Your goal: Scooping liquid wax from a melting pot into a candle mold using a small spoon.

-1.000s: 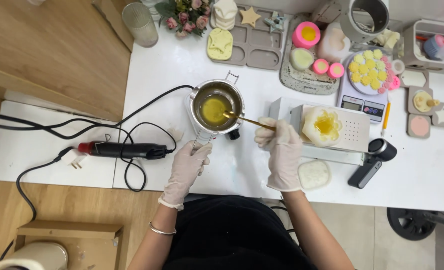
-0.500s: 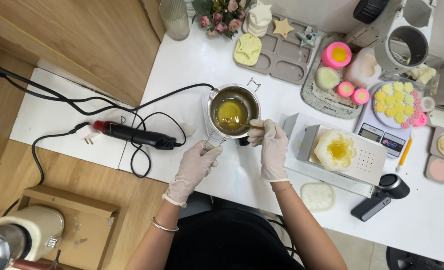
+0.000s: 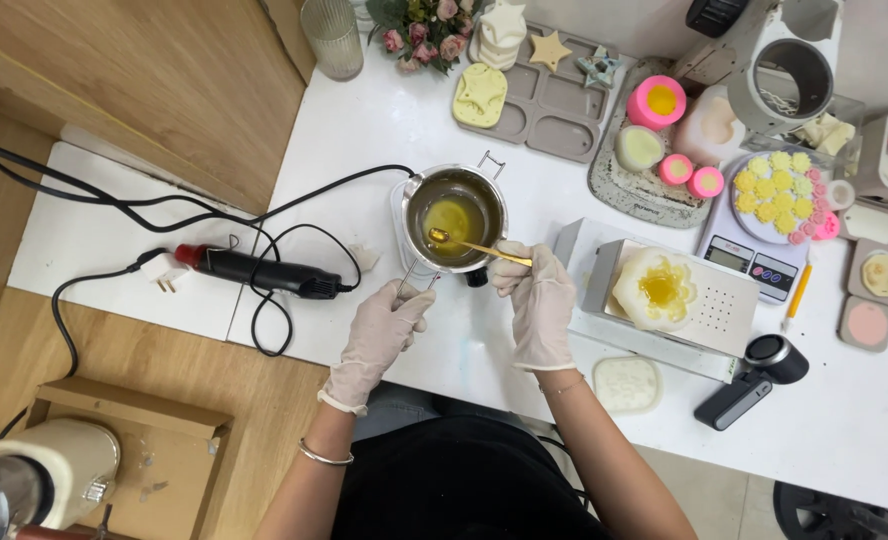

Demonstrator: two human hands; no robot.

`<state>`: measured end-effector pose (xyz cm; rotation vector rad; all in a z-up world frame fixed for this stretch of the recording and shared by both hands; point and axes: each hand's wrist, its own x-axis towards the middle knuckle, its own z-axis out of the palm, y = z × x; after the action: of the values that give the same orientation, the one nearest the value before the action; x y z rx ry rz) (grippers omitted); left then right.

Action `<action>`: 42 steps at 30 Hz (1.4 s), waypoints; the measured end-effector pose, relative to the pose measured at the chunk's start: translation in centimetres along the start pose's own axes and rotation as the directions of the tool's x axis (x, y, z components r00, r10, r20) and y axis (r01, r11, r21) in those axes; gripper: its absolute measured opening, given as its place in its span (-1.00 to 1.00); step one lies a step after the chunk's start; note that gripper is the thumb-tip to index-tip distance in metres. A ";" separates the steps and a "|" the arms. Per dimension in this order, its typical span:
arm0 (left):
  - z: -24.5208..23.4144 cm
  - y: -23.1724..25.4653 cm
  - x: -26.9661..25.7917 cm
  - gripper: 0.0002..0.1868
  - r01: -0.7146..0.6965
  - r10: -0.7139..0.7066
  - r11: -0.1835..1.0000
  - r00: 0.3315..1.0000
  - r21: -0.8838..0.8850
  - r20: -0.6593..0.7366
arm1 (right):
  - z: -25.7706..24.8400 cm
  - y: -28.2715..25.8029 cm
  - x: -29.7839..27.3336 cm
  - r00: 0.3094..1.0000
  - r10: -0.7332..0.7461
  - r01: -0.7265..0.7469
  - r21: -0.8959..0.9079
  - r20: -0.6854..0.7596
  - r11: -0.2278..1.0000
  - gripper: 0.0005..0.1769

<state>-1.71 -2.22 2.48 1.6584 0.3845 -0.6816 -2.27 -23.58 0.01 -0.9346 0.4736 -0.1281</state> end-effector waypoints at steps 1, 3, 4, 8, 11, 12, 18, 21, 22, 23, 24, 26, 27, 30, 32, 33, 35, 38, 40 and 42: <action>-0.1 0.0 0.0 -0.71 -0.006 0.006 1.000 1.000 0.006 0.008 | 0.7 -0.8 -0.6 1.000 -0.009 0.009 0.003 -0.005 1.000 -0.62; -0.3 -0.1 0.0 -0.71 0.007 -0.006 0.999 1.000 -0.052 0.029 | 2.0 -2.3 -2.2 0.995 -0.046 0.035 -0.113 -0.090 0.993 -0.53; -0.5 -0.1 0.1 -0.71 0.000 0.002 0.999 0.999 -0.043 0.043 | 2.0 -2.7 -2.7 0.993 -0.059 0.048 -0.108 -0.101 0.993 -0.53; -0.9 -0.6 0.9 -0.70 0.014 -0.014 1.000 0.997 -0.004 0.079 | 1.6 -4.9 -5.0 0.988 -0.142 0.144 0.030 -0.060 0.989 -0.51; -1.2 -1.1 1.5 -0.71 0.017 -0.016 1.000 0.993 -0.008 0.115 | 1.3 -7.2 -7.1 0.968 -0.194 0.204 0.050 -0.156 0.978 -0.50; -1.3 -1.2 1.6 -0.71 0.026 -0.023 0.999 0.993 -0.027 0.119 | 1.2 -8.0 -8.0 0.949 -0.224 0.234 0.022 -0.224 0.972 -0.49; -1.9 -1.4 2.1 -0.68 0.022 -0.018 0.999 0.987 -0.025 0.161 | -4.9 -10.1 -11.4 0.804 -0.426 0.416 -0.121 -0.415 0.901 -0.50; -2.2 -0.9 2.2 -0.69 0.022 -0.025 1.000 0.987 0.017 0.158 | -6.6 -11.0 -12.6 0.721 -0.504 0.453 -0.227 -0.477 0.862 -0.49; -2.3 -0.9 2.3 -0.69 0.022 -0.025 1.000 0.985 0.020 0.169 | -7.2 -11.0 -12.7 0.713 -0.508 0.456 -0.232 -0.484 0.859 -0.49; -2.5 -0.9 2.5 -0.69 0.024 -0.028 0.999 0.984 0.026 0.177 | -7.8 -11.0 -12.7 0.681 -0.546 0.487 -0.255 -0.488 0.835 -0.54; -2.6 -1.0 2.5 -0.70 0.026 -0.031 0.999 0.983 0.030 0.182 | -8.5 -11.0 -12.8 0.650 -0.582 0.517 -0.277 -0.489 0.810 -0.58; -2.6 -1.1 2.7 -0.70 0.029 -0.036 0.999 0.982 0.040 0.185 | -6.9 -11.5 -12.9 0.618 -0.607 0.471 -0.383 -0.499 0.794 -0.57; -2.6 -1.3 2.8 -0.70 0.032 -0.040 0.998 0.983 0.048 0.180 | -6.1 -11.8 -13.0 0.594 -0.630 0.417 -0.478 -0.500 0.773 -0.55; -2.8 -1.2 2.7 -0.70 0.009 -0.016 0.999 0.979 0.037 0.204 | -4.1 -12.1 -13.1 0.570 -0.742 0.335 -0.725 -0.353 0.602 -0.57; -2.7 0.0 2.2 -0.70 0.017 -0.026 0.999 0.977 0.047 0.211 | -3.7 -12.1 -13.3 0.578 -0.759 0.325 -0.769 -0.300 0.551 -0.61; -2.7 0.6 2.1 -0.71 0.024 -0.036 0.998 0.975 0.056 0.218 | -3.5 -12.1 -13.3 0.586 -0.772 0.316 -0.809 -0.244 0.496 -0.65; -2.5 0.4 2.0 -0.72 0.046 -0.056 0.998 0.971 0.047 0.231 | -3.5 -11.8 -13.7 0.564 -0.816 0.298 -0.889 -0.130 0.347 -0.70; -2.6 -0.3 2.0 -0.72 0.046 -0.050 0.999 0.972 0.024 0.230 | -5.3 -11.4 -13.8 0.519 -0.830 0.282 -0.958 0.202 -0.057 -0.78; -2.5 -0.6 2.1 -0.71 0.023 -0.024 1.000 0.976 0.008 0.215 | -5.1 -11.7 -14.0 0.494 -0.768 0.285 -0.911 0.407 -0.300 -0.78; -2.6 -0.8 2.0 -0.73 0.004 -0.001 1.000 0.979 -0.014 0.205 | -2.7 -12.1 -14.4 0.491 -0.790 0.243 -0.928 0.368 -0.281 -0.78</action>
<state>-0.10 0.23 0.82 1.5567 0.2424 -0.8413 -15.12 -28.33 13.16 -2.6557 0.4163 -1.0997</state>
